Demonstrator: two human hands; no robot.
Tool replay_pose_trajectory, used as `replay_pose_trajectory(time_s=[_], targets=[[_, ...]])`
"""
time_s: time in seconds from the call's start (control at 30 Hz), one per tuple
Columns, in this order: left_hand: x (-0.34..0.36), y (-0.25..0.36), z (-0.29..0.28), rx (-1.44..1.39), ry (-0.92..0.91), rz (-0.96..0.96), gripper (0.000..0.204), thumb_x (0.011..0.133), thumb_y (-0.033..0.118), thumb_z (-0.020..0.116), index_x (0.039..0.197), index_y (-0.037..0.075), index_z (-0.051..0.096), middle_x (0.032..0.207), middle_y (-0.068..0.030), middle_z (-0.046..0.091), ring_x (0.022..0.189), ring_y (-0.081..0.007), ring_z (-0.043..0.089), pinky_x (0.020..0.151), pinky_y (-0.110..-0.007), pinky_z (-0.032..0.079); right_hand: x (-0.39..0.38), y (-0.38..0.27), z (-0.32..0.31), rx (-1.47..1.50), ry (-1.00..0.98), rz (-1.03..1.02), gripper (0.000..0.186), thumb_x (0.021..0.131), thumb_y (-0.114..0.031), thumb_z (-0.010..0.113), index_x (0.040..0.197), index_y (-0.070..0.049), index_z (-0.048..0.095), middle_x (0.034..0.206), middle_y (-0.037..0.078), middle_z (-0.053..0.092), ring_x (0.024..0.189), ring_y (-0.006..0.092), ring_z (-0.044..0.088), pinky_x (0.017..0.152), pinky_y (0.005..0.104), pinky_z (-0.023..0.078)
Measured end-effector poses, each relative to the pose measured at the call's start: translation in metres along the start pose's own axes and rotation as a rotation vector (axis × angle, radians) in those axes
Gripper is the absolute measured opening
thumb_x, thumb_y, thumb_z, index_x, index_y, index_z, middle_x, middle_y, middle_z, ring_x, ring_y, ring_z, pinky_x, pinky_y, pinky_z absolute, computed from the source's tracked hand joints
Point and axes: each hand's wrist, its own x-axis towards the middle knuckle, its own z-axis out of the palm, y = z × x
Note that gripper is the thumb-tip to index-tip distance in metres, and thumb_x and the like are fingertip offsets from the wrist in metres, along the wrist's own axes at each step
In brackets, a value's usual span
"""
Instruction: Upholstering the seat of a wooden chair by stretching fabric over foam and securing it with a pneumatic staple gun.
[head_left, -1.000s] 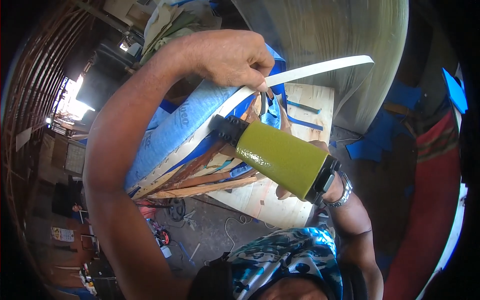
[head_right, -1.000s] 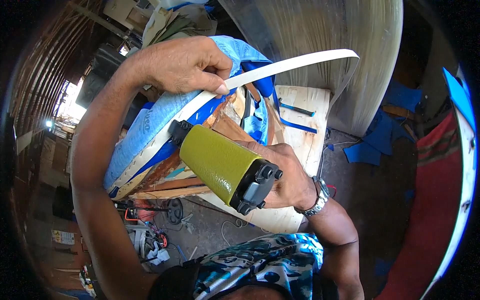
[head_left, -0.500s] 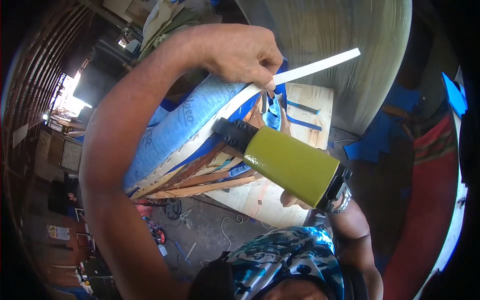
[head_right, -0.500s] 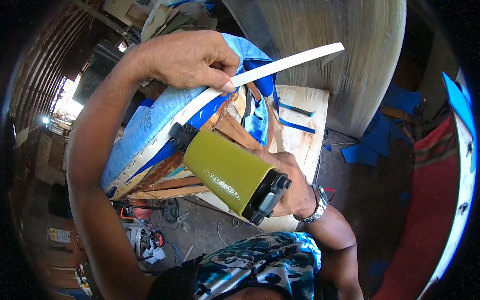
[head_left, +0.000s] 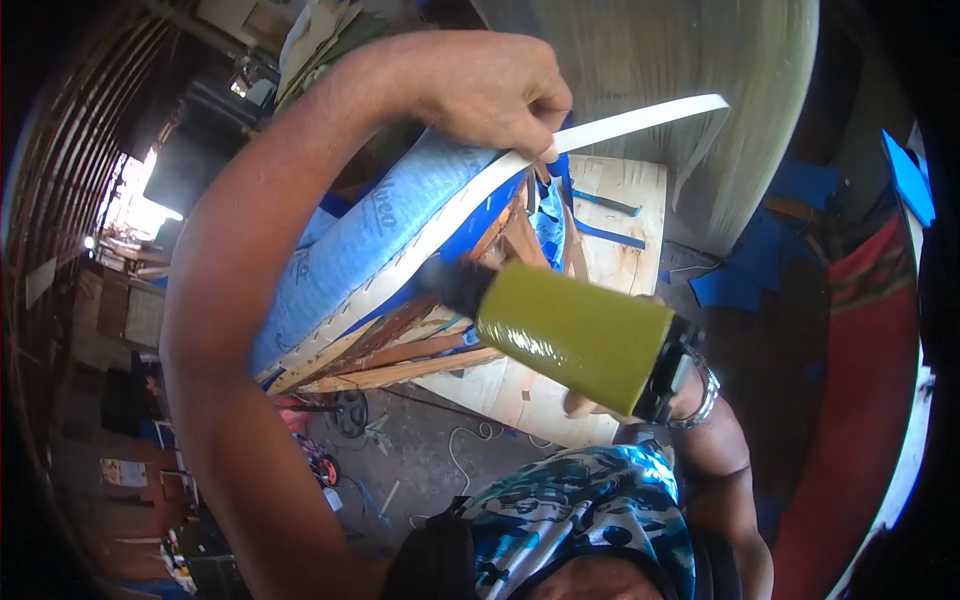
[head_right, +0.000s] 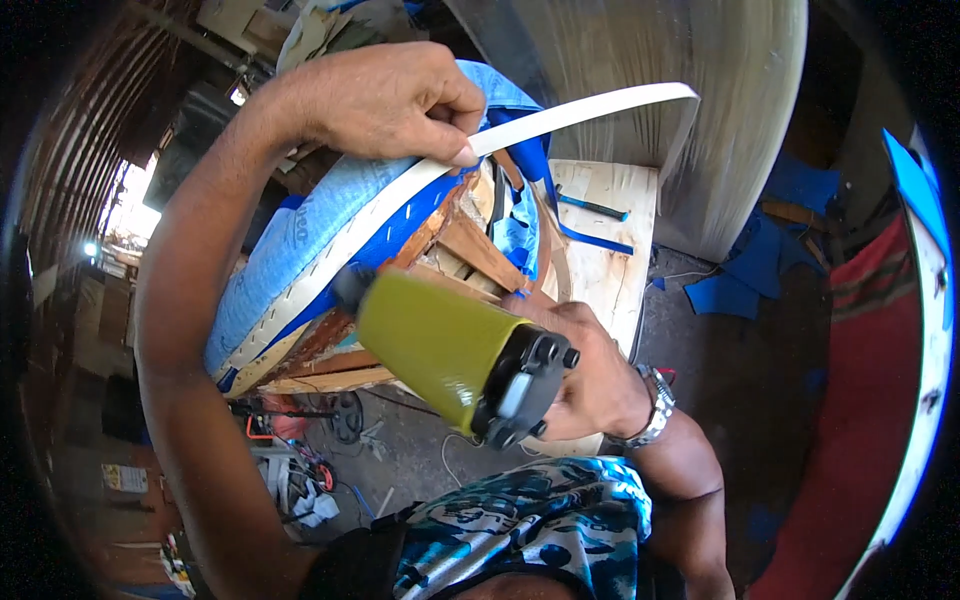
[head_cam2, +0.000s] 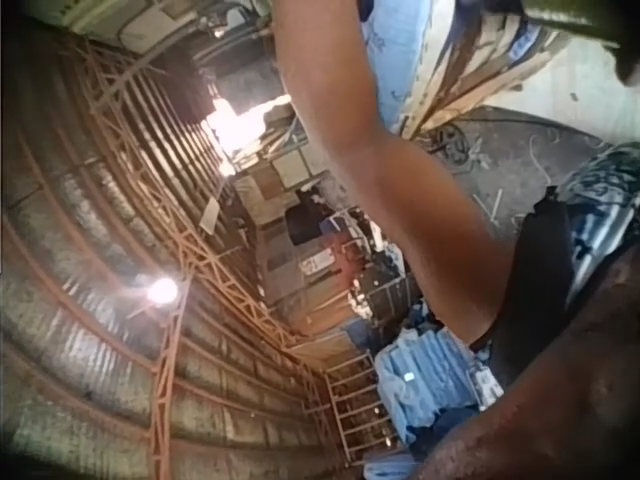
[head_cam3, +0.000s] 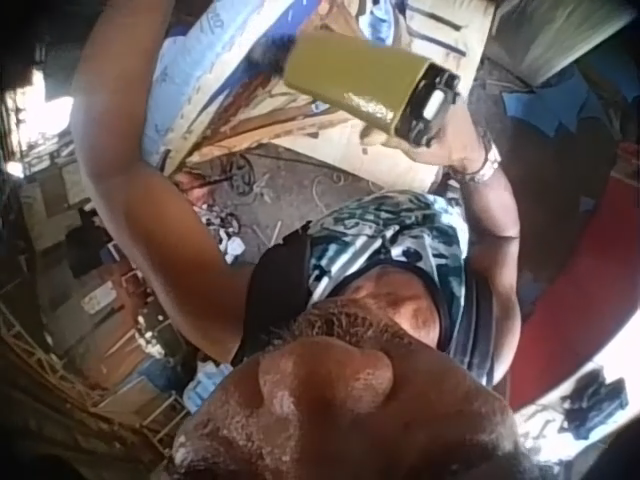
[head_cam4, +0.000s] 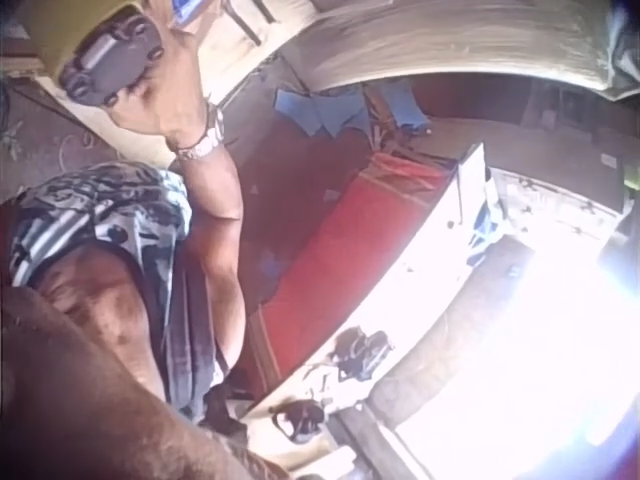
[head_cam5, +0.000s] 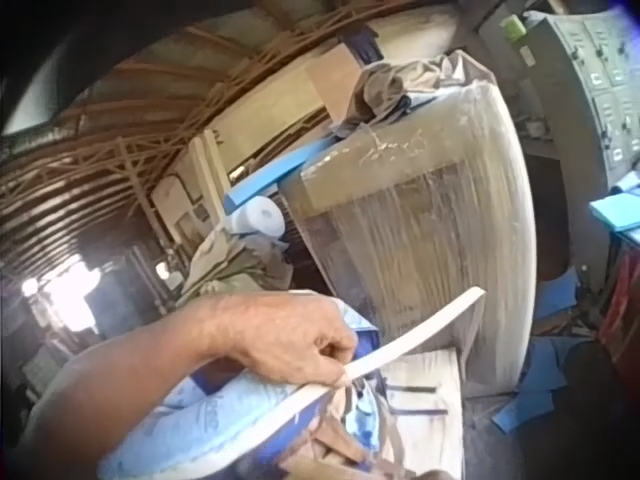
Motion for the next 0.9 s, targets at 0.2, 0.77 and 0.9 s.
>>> replay_pose_trajectory(time_s=[0.2,0.77,0.9], targets=[[0.005,-0.009,0.005,0.038,0.109,-0.063,0.026,0.089,0.023,0.078,0.098,0.001,0.068,0.084,-0.0107,0.072,0.075,-0.0218,0.067,0.074,-0.036,0.053,-0.087,0.046,-0.005,0.056,-0.08,0.298,0.036,0.084,-0.037,0.088,0.091,-0.005,0.073,0.077,0.011,0.072,0.066,0.024,0.067,0.063,0.034,0.052],[-0.22,0.094,0.101,0.097,0.779,-0.891,0.041,0.104,0.038,0.06,0.121,0.002,0.069,0.106,-0.021,0.075,0.1,-0.0327,0.074,0.087,-0.041,0.054,-0.466,0.259,0.023,-0.667,-0.391,1.481,0.07,0.078,-0.066,0.075,0.115,-0.007,0.077,0.104,0.02,0.078,0.104,0.0375,0.074,0.094,0.0485,0.058],[-0.198,0.082,0.136,0.209,0.924,-0.896,0.058,0.101,0.057,0.057,0.118,0.004,0.071,0.101,-0.0236,0.074,0.098,-0.0418,0.071,0.084,-0.047,0.055,-0.453,0.244,0.039,-0.692,-0.301,1.348,0.07,0.078,-0.067,0.075,0.115,-0.007,0.077,0.105,0.02,0.078,0.105,0.0375,0.074,0.094,0.0484,0.058]])
